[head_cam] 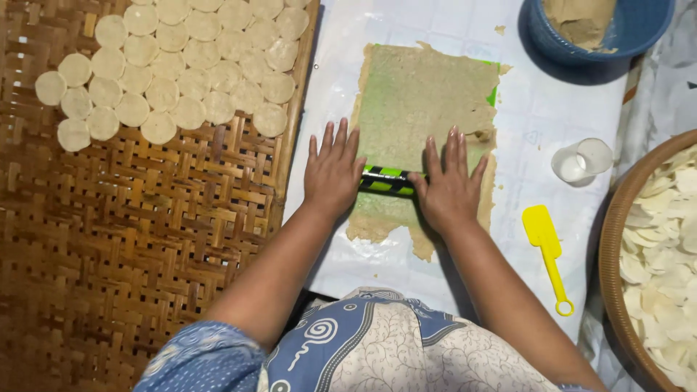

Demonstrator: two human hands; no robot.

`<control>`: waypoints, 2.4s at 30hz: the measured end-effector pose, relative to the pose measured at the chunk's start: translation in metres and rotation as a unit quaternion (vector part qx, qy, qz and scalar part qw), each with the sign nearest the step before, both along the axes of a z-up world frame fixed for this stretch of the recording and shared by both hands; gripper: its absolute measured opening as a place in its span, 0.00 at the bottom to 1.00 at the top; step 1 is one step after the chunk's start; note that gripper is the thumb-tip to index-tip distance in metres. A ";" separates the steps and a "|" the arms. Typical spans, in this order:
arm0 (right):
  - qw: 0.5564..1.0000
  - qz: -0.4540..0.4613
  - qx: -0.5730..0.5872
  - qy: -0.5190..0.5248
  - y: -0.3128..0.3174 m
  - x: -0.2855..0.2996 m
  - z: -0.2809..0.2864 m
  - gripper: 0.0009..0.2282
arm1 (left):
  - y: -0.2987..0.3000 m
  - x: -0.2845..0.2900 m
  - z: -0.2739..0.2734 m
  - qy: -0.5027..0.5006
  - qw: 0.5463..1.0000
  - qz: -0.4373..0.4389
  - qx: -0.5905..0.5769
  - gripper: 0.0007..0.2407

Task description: Flattening and spreading dough on a plastic-covered surface to prepare for cutting snack shapes.

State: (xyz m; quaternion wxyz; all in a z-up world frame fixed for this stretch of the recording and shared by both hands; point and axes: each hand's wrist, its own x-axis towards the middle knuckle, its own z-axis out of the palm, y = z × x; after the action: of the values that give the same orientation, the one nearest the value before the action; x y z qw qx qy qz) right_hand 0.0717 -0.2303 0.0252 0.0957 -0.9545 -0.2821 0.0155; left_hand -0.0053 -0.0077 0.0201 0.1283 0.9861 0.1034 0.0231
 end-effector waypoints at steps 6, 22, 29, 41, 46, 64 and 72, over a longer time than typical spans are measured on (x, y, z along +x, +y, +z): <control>0.996 0.074 0.014 -0.047 -0.048 -0.063 -0.039 0.36 | -0.002 -0.074 -0.015 -0.020 0.997 -0.074 -0.020 0.29; 0.992 -0.064 0.102 0.024 -0.086 -0.014 -0.023 0.27 | -0.078 0.085 -0.011 -0.130 0.974 -0.185 0.012 0.24; 0.995 -0.099 0.008 -0.017 -0.079 -0.006 -0.007 0.27 | -0.105 0.162 -0.009 -0.118 0.965 -0.233 0.024 0.22; 0.984 -0.170 -0.037 0.033 -0.113 0.055 -0.018 0.34 | -0.149 0.262 0.000 0.059 0.976 -0.210 -0.011 0.27; 0.993 -0.116 -0.016 -0.010 -0.106 0.038 0.005 0.31 | -0.110 0.204 0.029 -0.095 0.969 -0.160 -0.164 0.23; 0.980 -0.198 -0.022 -0.011 -0.081 0.139 -0.032 0.36 | -0.073 0.188 -0.032 -0.091 0.989 -0.118 -0.011 0.25; 0.976 -0.167 0.064 -0.129 -0.070 0.140 -0.010 0.25 | -0.077 0.219 0.015 0.002 0.996 -0.088 -0.032 0.28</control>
State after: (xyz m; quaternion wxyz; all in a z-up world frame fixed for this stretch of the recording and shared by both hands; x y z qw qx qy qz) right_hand 0.2122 -0.3004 0.0150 0.1210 -0.9739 -0.1295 -0.1416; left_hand 0.2137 -0.0842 0.0347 0.1609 0.9868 0.0175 0.0063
